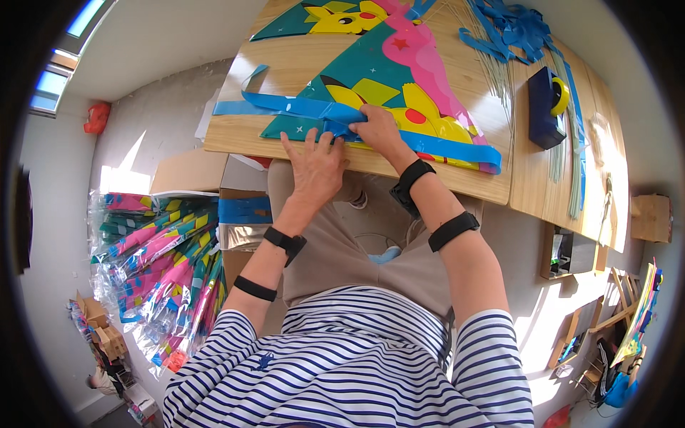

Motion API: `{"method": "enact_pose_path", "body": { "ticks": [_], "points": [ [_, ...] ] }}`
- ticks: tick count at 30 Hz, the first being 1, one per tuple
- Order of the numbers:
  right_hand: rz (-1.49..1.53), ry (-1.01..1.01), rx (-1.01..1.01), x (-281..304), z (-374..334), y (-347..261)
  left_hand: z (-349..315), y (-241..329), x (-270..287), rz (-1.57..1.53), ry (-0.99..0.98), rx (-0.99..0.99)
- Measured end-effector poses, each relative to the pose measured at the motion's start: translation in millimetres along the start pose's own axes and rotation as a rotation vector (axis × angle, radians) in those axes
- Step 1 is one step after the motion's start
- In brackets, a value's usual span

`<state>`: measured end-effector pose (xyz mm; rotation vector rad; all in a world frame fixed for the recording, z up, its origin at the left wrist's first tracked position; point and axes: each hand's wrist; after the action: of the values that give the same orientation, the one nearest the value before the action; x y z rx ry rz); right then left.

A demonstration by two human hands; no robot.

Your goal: Assemble a Pikachu-themed kite by folding and taping the material.

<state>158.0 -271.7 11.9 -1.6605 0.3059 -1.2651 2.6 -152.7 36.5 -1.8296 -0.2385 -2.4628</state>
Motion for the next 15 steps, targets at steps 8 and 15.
{"method": "enact_pose_path", "body": {
  "ticks": [8,15],
  "points": [
    [0.759,-0.009,-0.273,25.3,3.9,10.8,1.0,-1.7,-0.4,-0.093,0.029,0.009],
    [1.209,-0.015,-0.285,56.2,-10.8,14.6,3.7,-3.6,-0.2,-0.083,-0.095,0.056]
  ]
}}
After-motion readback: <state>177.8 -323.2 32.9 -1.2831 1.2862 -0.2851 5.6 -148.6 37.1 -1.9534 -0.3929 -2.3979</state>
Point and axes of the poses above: each hand's wrist, its own z-axis towards the middle knuckle, its own x-axis out of the back of the hand, y = z × x, and after that the axes turned 6 degrees about x, right-handed
